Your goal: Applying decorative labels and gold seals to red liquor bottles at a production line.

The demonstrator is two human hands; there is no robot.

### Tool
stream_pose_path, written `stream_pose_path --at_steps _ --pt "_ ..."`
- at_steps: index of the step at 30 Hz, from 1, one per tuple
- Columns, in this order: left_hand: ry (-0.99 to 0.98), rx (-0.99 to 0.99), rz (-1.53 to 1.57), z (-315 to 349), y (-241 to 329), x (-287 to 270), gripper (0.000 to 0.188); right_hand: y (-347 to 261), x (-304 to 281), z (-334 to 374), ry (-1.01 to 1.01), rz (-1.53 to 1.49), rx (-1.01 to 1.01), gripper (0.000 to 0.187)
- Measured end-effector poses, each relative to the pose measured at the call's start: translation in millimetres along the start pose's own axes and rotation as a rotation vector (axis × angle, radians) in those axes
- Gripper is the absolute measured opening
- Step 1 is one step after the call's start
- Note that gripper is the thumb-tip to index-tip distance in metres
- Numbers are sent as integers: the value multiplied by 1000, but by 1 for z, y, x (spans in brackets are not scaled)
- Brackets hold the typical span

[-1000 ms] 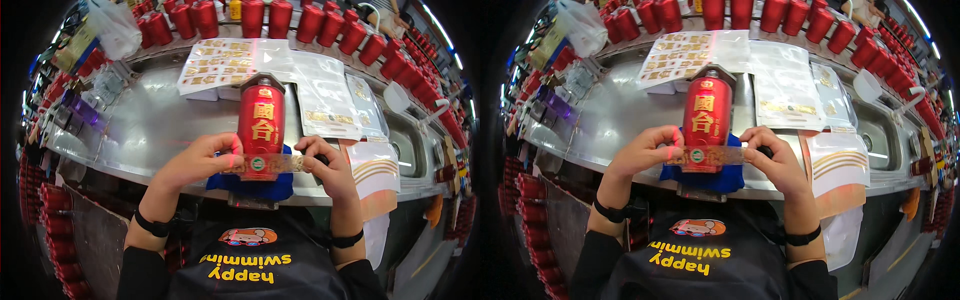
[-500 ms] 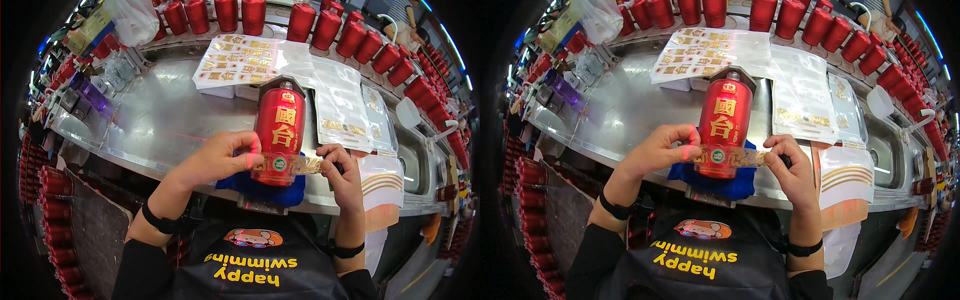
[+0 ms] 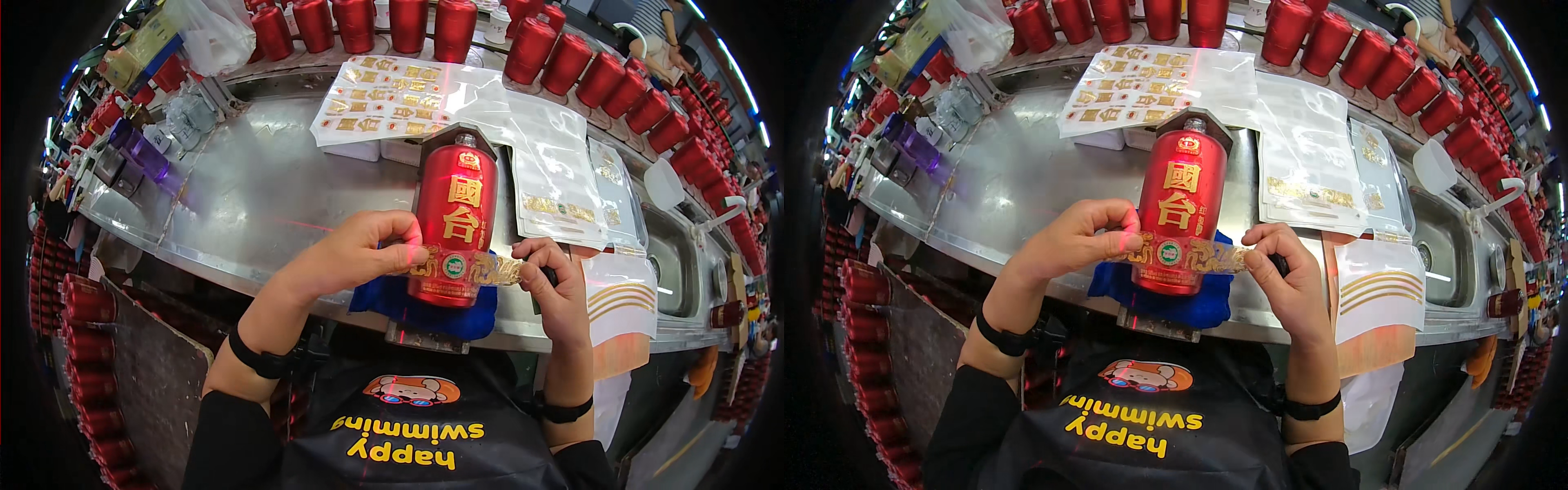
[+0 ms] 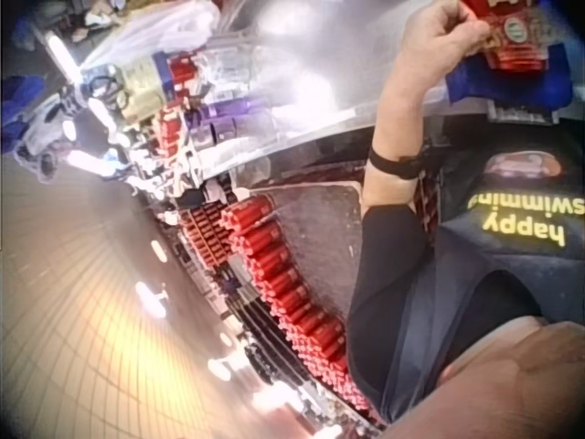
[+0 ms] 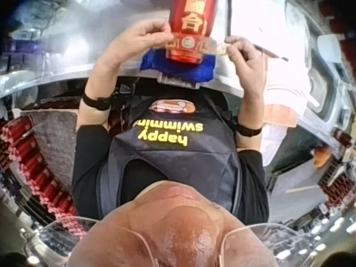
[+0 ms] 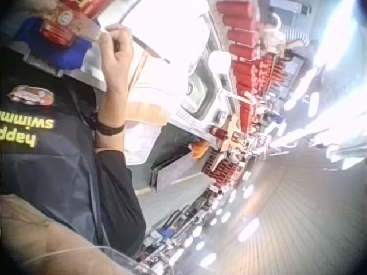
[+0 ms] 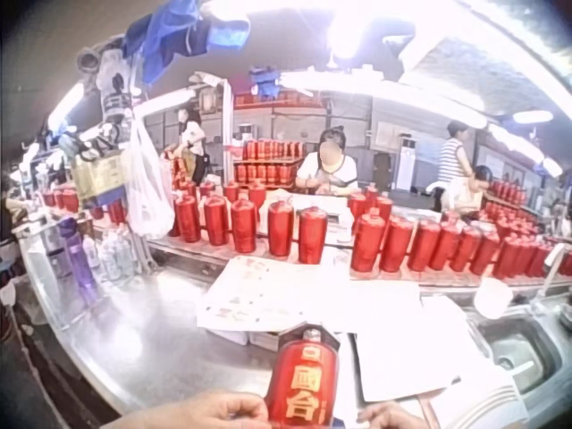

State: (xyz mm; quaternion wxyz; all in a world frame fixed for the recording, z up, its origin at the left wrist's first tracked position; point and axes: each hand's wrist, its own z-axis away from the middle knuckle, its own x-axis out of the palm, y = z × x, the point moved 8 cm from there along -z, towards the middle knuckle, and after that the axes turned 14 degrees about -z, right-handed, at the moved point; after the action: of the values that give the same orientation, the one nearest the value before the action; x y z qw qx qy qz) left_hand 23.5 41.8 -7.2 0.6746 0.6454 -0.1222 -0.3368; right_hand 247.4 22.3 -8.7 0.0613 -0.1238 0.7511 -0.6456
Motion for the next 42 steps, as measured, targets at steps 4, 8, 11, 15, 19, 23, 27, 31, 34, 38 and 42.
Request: stream_pose_path --at_steps 4,8,11,15,19,23,27,31,34,38,42 --pt "10 -12 11 0 0 0 19 1 2 0 -5 -5 -22 18" --pt "2 -40 -16 1 -3 -1 20 2 3 0 -2 -9 -22 19" --pt "5 -9 8 1 2 0 20 3 2 0 2 -16 -8 18" --pt "16 -14 -5 0 1 0 20 4 2 0 -5 -8 -12 17" --pt "57 -1 -106 -1 3 -4 20 9 2 1 23 -75 52 14" --pt "90 25 -136 -2 1 -6 20 10 3 1 31 -79 51 14" --pt "84 26 -156 -2 2 -8 20 10 2 2 32 -72 51 14" --pt "81 27 -184 -2 2 -8 20 11 1 2 36 -77 51 14" --pt "94 33 -188 -1 2 -8 20 11 2 2 24 -90 58 14" --pt "61 53 -193 -1 2 -6 20 8 3 3 31 -91 59 13" --pt "38 40 -193 -1 5 -6 19 10 3 3 33 -91 71 13"
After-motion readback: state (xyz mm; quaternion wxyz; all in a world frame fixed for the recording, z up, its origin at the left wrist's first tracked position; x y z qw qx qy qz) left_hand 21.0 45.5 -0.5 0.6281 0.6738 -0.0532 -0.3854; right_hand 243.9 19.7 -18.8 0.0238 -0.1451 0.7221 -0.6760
